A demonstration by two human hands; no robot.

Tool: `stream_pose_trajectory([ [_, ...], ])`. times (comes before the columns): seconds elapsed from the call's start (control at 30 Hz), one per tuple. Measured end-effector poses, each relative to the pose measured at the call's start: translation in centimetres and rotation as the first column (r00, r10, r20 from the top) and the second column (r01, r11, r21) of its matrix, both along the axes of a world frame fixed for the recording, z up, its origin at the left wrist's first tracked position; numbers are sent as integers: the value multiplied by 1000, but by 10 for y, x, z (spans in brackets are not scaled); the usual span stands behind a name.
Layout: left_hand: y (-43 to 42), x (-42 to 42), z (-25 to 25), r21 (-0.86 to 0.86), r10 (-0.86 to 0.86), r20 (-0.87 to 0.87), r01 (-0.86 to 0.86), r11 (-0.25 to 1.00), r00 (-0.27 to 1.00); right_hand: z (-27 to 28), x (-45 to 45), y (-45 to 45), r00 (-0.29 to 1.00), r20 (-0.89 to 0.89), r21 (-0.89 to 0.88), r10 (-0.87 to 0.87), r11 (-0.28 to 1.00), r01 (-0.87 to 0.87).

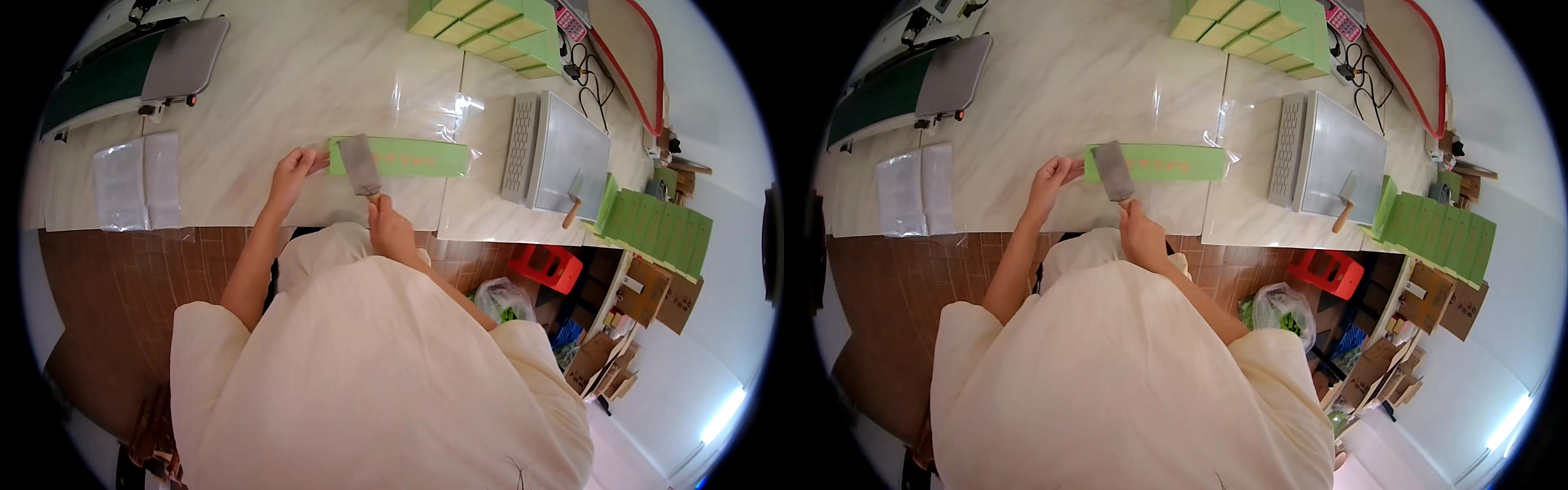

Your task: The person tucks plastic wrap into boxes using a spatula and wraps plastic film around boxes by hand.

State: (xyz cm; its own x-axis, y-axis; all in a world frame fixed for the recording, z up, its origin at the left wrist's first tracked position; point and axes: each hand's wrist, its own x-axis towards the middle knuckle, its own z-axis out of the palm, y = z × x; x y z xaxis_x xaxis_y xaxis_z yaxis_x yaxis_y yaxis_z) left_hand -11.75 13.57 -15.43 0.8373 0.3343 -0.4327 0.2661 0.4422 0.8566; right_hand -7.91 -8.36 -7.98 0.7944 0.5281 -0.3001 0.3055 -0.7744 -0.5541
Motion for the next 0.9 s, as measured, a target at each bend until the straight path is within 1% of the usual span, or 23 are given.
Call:
stream_pose_trajectory([
  [0.03,0,0,-1,-30,2,18,-2,1000,1000,-1,-2,11,998,56,79,14,997,-18],
  [0.07,1,-1,-1,-31,1,16,0,1000,1000,-2,-5,22,998,54,78,12,997,-17],
  [0.13,2,-3,-2,-51,-3,-68,-1,999,998,-7,-9,40,995,80,42,54,997,-58],
  [0.17,3,-4,-5,-50,-6,-69,3,999,998,-10,-8,46,990,122,57,67,996,-74],
  [0.2,4,-5,-8,-39,-9,-88,5,999,996,-12,-9,51,990,122,58,64,996,-71],
  [0.23,4,-5,-11,-28,-12,-106,9,1000,994,-14,-9,55,988,135,98,78,991,-91],
  [0.27,4,-5,-10,-28,-18,-106,15,1000,994,-11,-7,60,985,148,136,90,984,-110],
  [0.3,3,-5,-8,-23,-4,-110,2,1000,994,-2,-3,67,985,149,137,84,985,-104],
  [0.37,4,-4,-10,-11,1,-110,-3,1000,994,14,8,81,989,-70,2,128,992,-128],
  [0.4,5,-4,-12,23,-5,-116,7,1000,993,13,13,81,991,-66,9,120,993,-119],
  [0.47,10,-2,-13,64,-17,-119,25,998,993,6,25,79,999,43,280,5,960,-17],
  [0.53,9,-2,-4,-44,-43,-36,42,998,998,-3,56,53,963,258,404,-72,914,-40],
  [0.57,8,-2,-1,-46,-54,-33,53,998,998,5,74,34,964,220,364,-147,930,59],
  [0.6,8,-2,2,-33,-40,-65,38,999,997,14,95,11,956,187,319,-226,934,159],
  [0.63,9,-2,3,-21,-29,-94,28,999,995,19,118,-13,927,205,240,-315,934,264],
  [0.67,11,-4,2,-26,-50,-82,48,999,995,23,142,-39,886,233,161,-401,915,371],
  [0.73,13,-3,-3,69,-53,-130,62,996,990,20,181,-103,795,338,209,-504,863,459],
  [0.77,10,0,1,76,-34,-148,46,996,988,20,196,-133,772,360,206,-525,851,483],
  [0.8,8,4,8,86,-15,-168,30,996,986,18,210,-162,717,405,166,-567,817,552],
  [0.83,7,7,10,79,-45,-155,58,995,987,16,221,-190,661,446,131,-603,775,618],
  [0.9,6,9,13,181,-76,-285,132,975,956,6,241,-238,633,445,108,-633,740,664],
])
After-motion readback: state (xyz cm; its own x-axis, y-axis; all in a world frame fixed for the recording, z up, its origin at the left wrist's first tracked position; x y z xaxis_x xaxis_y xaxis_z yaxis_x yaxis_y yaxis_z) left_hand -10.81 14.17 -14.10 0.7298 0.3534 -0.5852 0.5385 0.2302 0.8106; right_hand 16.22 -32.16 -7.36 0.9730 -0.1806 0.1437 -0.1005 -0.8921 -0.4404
